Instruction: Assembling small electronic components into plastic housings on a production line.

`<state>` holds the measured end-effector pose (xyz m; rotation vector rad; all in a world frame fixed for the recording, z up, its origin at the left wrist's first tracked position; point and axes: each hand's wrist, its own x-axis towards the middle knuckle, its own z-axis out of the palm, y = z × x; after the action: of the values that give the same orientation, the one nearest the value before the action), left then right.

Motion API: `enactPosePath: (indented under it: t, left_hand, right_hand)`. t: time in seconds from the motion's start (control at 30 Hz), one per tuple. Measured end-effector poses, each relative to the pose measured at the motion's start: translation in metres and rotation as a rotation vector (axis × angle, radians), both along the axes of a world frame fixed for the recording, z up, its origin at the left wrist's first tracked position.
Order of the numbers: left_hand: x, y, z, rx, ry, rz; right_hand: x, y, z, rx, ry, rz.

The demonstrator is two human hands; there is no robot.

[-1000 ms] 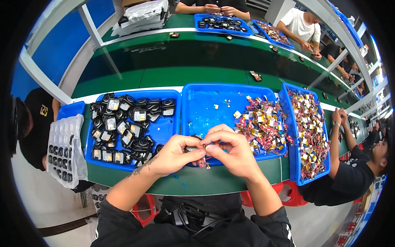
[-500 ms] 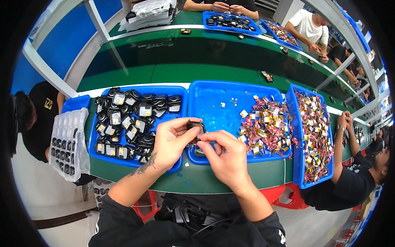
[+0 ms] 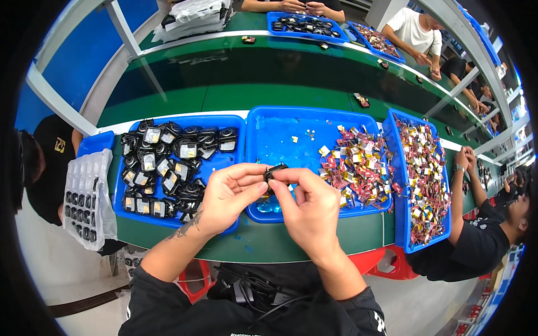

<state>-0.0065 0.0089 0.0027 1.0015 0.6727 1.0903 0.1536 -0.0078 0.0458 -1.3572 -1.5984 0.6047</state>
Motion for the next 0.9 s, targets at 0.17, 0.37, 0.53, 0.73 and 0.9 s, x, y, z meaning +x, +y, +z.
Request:
enactPosePath:
  t: [0.17, 0.37, 0.53, 0.73, 0.9]
  left_hand:
    - [0.0042, -0.0014, -0.0040, 0.006, -0.051, 0.011]
    - [0.0056, -0.0018, -0.0019, 0.014, -0.043, 0.009]
    - [0.0058, -0.0049, -0.0016, 0.030, 0.001, 0.028]
    - [0.0072, -0.0058, -0.0042, 0.035, -0.014, 0.045]
    - [0.0084, -0.0058, -0.0060, 0.032, -0.022, 0.057]
  right_hand:
    - [0.0048, 0.0014, -0.0026, -0.008, -0.002, 0.010]
    - [0.0043, 0.0032, 0.0003, -0.004, -0.013, 0.004]
    - [0.0051, 0.0028, -0.0003, 0.019, -0.053, 0.016]
    - [0.0057, 0.0052, -0.0042, 0.040, -0.062, 0.013]
    - [0.0054, 0.0051, -0.0034, 0.072, -0.109, 0.012]
